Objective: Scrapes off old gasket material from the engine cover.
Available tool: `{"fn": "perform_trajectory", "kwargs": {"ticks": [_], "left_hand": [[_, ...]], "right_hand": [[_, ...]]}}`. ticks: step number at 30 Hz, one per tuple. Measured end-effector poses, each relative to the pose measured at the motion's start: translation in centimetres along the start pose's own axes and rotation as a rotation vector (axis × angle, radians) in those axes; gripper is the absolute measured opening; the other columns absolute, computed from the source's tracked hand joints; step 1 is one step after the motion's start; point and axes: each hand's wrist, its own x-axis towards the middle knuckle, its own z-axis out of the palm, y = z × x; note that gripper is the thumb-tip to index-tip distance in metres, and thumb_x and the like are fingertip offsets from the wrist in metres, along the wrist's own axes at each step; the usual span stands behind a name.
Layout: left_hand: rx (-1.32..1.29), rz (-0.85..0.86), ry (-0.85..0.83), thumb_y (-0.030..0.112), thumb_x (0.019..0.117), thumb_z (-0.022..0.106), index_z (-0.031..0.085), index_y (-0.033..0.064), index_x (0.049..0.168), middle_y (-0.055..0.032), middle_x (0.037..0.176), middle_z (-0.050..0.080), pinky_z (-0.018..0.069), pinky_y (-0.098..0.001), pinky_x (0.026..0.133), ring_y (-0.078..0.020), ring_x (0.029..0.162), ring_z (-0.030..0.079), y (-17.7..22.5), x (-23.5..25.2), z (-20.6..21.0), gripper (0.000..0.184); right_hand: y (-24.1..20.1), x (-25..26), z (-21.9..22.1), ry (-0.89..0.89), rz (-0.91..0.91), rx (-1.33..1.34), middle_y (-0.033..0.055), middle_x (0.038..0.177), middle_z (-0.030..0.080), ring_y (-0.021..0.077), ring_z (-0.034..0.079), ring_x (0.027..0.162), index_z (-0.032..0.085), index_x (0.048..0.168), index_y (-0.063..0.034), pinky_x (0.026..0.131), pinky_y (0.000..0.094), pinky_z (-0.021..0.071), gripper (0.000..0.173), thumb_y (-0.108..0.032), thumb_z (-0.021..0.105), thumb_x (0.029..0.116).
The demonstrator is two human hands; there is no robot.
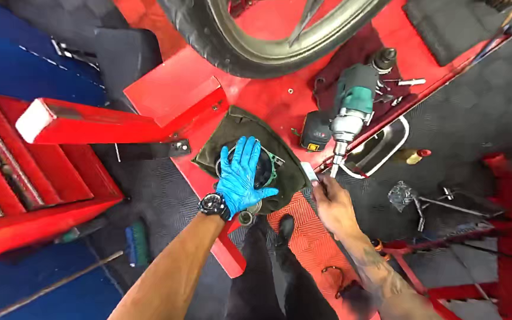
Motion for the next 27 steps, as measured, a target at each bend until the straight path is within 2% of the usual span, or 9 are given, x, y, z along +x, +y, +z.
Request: {"fn": "perform_trajectory", "kwargs": {"ticks": [4, 7, 8, 11, 15, 18, 22, 24, 27], "left_hand": [[0.016, -0.204, 0.099, 0.104, 0.0622, 0.038, 0.015, 0.0065, 0.164, -0.0216, 0.17, 0.012, 0.004, -0.0737, 0.119, -0.0402, 0.158, 0.008, 1.8, -0.6, 1.7, 0.143], [0.049, -0.221, 0.108, 0.105, 0.0627, 0.032, 0.015, 0.0065, 0.164, -0.0178, 0.171, 0.013, 0.0048, -0.0734, 0.119, -0.0371, 0.158, 0.009, 1.9, -0.7, 2.2, 0.143], [0.053, -0.216, 0.108, 0.105, 0.0635, 0.031, 0.016, 0.0075, 0.164, -0.017, 0.171, 0.013, 0.0044, -0.0734, 0.119, -0.0366, 0.158, 0.009, 1.8, -0.6, 2.2, 0.141], [0.056, -0.208, 0.097, 0.105, 0.0632, 0.031, 0.019, 0.0108, 0.165, -0.0158, 0.171, 0.013, 0.0059, -0.0745, 0.118, -0.0371, 0.158, 0.009, 1.6, -0.5, 2.3, 0.139], [0.081, -0.202, 0.122, 0.103, 0.0673, 0.026, 0.02, 0.0104, 0.164, -0.0146, 0.171, 0.017, 0.0096, -0.074, 0.117, -0.0366, 0.157, 0.013, 1.4, -0.4, 2.6, 0.134], [0.068, -0.196, 0.143, 0.1, 0.0712, 0.027, 0.019, 0.0106, 0.165, -0.0133, 0.171, 0.017, 0.0086, -0.0736, 0.117, -0.0359, 0.158, 0.013, 1.4, -0.3, 2.9, 0.13], [0.074, -0.197, 0.173, 0.096, 0.0747, 0.029, 0.021, 0.0104, 0.164, -0.0128, 0.171, 0.018, 0.0103, -0.0729, 0.118, -0.0354, 0.157, 0.014, 1.4, -0.3, 3.1, 0.124], [0.069, -0.192, 0.184, 0.092, 0.0807, 0.027, 0.021, 0.0101, 0.164, -0.012, 0.171, 0.019, 0.0109, -0.0723, 0.118, -0.0345, 0.158, 0.015, 1.3, -0.3, 3.2, 0.117], [0.027, -0.189, 0.243, 0.068, 0.0979, 0.026, 0.025, 0.0133, 0.164, -0.0058, 0.171, 0.022, 0.0093, -0.0677, 0.121, -0.0289, 0.158, 0.015, 0.9, -0.4, 3.6, 0.086]], "right_hand": [[-2.5, 5.4, 1.6, 0.046, -0.175, -0.142, 0.0048, 0.077, 0.067, 0.0245, 0.068, 0.069, 0.066, 0.118, -0.0169, 0.063, 0.0539, 0.0553, 0.032, -0.038, 0.044, 0.1088], [-3.0, 6.6, 3.0, 0.079, -0.236, -0.157, 0.0045, 0.074, 0.066, 0.0225, 0.066, 0.068, 0.068, 0.108, -0.014, 0.062, 0.0498, 0.0544, 0.028, -0.033, 0.047, 0.1076], [-3.0, 6.7, 3.4, 0.078, -0.24, -0.152, 0.004, 0.073, 0.065, 0.0216, 0.066, 0.067, 0.068, 0.109, -0.0137, 0.061, 0.0486, 0.0539, 0.026, -0.032, 0.049, 0.1071], [-2.6, 7.0, 3.8, 0.039, -0.235, -0.135, 0.001, 0.072, 0.065, 0.0189, 0.064, 0.062, 0.065, 0.118, -0.0158, 0.057, 0.046, 0.0544, 0.024, -0.032, 0.051, 0.1068], [-2.6, 6.8, 4.5, 0.069, -0.199, -0.135, -0.0017, 0.069, 0.064, 0.017, 0.065, 0.062, 0.065, 0.107, -0.0175, 0.057, 0.0442, 0.0533, 0.022, -0.033, 0.05, 0.1065], [-3.1, 5.6, 5.7, 0.111, -0.126, -0.06, -0.0015, 0.066, 0.063, 0.0173, 0.062, 0.056, 0.063, 0.107, -0.0166, 0.05, 0.043, 0.0507, 0.022, -0.034, 0.051, 0.1069], [-3.7, 5.3, 7.8, 0.207, -0.038, 0.006, -0.0036, 0.071, 0.068, 0.0136, 0.067, 0.064, 0.067, 0.102, -0.0175, 0.06, 0.042, 0.0572, 0.019, -0.033, 0.056, 0.1034], [-4.3, 5.1, 8.2, 0.257, -0.017, -0.036, -0.0025, 0.069, 0.066, 0.0151, 0.066, 0.065, 0.068, 0.098, -0.0174, 0.061, 0.0432, 0.0539, 0.021, -0.035, 0.056, 0.1031], [-5.2, 4.2, 8.4, 0.297, -0.017, -0.093, 0.0023, 0.066, 0.061, 0.0213, 0.063, 0.06, 0.066, 0.097, -0.0149, 0.051, 0.0455, 0.0486, 0.025, -0.035, 0.054, 0.1055]]}}
